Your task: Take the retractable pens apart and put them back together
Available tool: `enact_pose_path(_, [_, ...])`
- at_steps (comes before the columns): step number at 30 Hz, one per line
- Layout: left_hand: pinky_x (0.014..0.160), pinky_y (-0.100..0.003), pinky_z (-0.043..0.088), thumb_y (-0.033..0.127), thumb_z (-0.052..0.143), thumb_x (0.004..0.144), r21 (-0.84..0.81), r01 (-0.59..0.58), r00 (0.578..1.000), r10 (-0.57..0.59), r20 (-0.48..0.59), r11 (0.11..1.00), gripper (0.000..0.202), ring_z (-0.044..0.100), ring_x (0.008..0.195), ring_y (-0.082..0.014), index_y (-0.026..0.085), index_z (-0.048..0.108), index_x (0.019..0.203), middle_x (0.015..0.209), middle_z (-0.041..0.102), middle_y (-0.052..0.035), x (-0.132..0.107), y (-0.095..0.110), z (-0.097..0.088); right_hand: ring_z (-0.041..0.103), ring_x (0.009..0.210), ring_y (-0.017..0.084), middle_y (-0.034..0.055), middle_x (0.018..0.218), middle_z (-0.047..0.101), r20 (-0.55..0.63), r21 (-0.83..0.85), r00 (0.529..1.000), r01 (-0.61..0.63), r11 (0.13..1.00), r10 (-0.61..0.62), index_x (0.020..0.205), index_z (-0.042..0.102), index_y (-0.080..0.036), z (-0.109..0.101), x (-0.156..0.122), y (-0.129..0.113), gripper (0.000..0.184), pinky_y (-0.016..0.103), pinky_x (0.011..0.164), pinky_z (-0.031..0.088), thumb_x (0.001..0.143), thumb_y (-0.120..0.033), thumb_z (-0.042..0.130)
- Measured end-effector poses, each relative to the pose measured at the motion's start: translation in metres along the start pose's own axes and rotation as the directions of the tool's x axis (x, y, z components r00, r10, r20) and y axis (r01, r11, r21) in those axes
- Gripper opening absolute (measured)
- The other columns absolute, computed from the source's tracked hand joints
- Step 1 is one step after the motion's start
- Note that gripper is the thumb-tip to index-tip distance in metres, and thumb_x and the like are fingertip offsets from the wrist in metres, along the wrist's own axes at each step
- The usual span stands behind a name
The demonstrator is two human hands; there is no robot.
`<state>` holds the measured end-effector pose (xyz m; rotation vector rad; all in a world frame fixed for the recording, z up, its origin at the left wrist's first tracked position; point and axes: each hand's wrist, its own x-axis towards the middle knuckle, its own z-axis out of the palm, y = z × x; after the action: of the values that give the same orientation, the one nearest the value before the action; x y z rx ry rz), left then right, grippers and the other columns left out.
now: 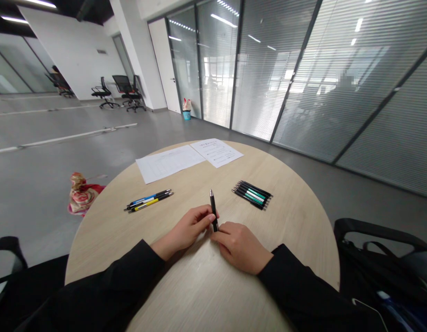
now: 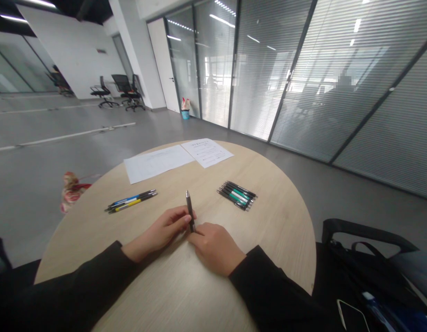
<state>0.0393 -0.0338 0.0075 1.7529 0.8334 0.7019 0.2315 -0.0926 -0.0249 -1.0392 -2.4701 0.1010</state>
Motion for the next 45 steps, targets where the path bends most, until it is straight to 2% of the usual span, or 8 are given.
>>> enact_pose_path(8, [0.067,-0.027,0.041,0.048,0.058,0.093,0.02,0.004,1.0,-0.004,0.003,1.0,0.034,0.049,0.068,-0.0156,0.015,0.065,0.086,0.074,0.058,-0.0007,0.0,0.0,-0.001,0.059,0.081,0.019,0.0049,0.084,0.066,0.011,-0.014,1.0,-0.004,1.0,0.004,0.095,0.069,-0.018,0.001,0.0,0.001,0.015,0.03,0.07,0.041,0.097,-0.012,0.055])
enact_pose_path(20, [0.069,-0.029,0.042,0.052,0.058,0.092,0.007,0.015,1.0,-0.014,-0.005,1.0,0.038,0.05,0.071,-0.0167,0.015,0.064,0.087,0.076,0.059,-0.002,0.0,-0.002,-0.002,0.06,0.083,0.019,0.0053,0.086,0.067,0.017,0.042,1.0,-0.018,0.999,0.018,0.094,0.069,-0.018,-0.002,0.001,0.002,0.015,0.03,0.073,0.044,0.094,-0.009,0.057])
enact_pose_path(26, [0.066,-0.027,0.04,0.055,0.061,0.089,-0.029,0.041,0.999,-0.042,-0.032,0.999,0.04,0.048,0.068,-0.0156,0.015,0.064,0.084,0.072,0.056,0.0,0.0,0.001,-0.001,0.06,0.087,0.02,0.0059,0.09,0.066,0.007,0.093,0.999,-0.037,0.995,0.036,0.096,0.067,-0.018,-0.001,-0.001,0.003,0.017,0.03,0.077,0.045,0.092,-0.008,0.055])
enact_pose_path(29, [0.064,-0.027,0.04,0.053,0.064,0.088,-0.045,0.043,0.997,-0.046,-0.067,0.998,0.039,0.048,0.065,-0.0145,0.015,0.064,0.083,0.071,0.057,0.0003,0.001,-0.002,-0.002,0.06,0.089,0.02,0.0063,0.093,0.065,0.0,0.13,0.998,-0.065,0.989,0.065,0.096,0.065,-0.018,-0.001,0.0,0.003,0.016,0.03,0.079,0.046,0.091,-0.007,0.055])
enact_pose_path(36, [0.059,-0.026,0.039,0.051,0.068,0.083,-0.094,0.074,0.98,-0.09,-0.177,0.993,0.038,0.048,0.06,-0.0126,0.015,0.063,0.077,0.068,0.058,0.0006,0.004,-0.01,-0.006,0.062,0.089,0.019,0.0065,0.096,0.066,-0.048,0.169,0.985,-0.156,0.973,0.166,0.103,0.061,-0.017,-0.004,0.0,0.006,0.014,0.029,0.08,0.047,0.098,-0.01,0.05])
enact_pose_path(39, [0.058,-0.026,0.039,0.052,0.069,0.083,-0.116,0.103,0.978,-0.122,-0.168,0.988,0.04,0.047,0.057,-0.0119,0.015,0.061,0.072,0.063,0.057,0.0014,0.003,-0.006,-0.005,0.063,0.084,0.02,0.0062,0.093,0.067,-0.065,0.135,0.977,-0.193,0.972,0.203,0.103,0.058,-0.017,-0.005,0.0,0.007,0.008,0.029,0.075,0.045,0.095,-0.016,0.059])
enact_pose_path(41, [0.058,-0.025,0.039,0.053,0.069,0.083,-0.125,0.119,0.979,-0.138,-0.153,0.985,0.04,0.048,0.057,-0.0119,0.015,0.061,0.071,0.061,0.056,0.0016,0.003,-0.003,-0.005,0.063,0.079,0.02,0.0051,0.089,0.067,-0.077,0.108,0.971,-0.219,0.97,0.227,0.104,0.057,-0.017,-0.005,-0.001,0.007,0.012,0.029,0.071,0.044,0.094,-0.021,0.063])
enact_pose_path(45, [0.057,-0.025,0.04,0.052,0.072,0.08,-0.147,0.131,0.981,-0.149,-0.12,0.98,0.039,0.048,0.056,-0.0117,0.015,0.062,0.072,0.06,0.056,0.0022,0.003,-0.002,-0.004,0.062,0.074,0.019,0.0036,0.085,0.067,-0.126,0.101,0.95,-0.273,0.957,0.284,0.105,0.056,-0.018,-0.006,-0.002,0.007,0.009,0.028,0.069,0.041,0.097,-0.021,0.057])
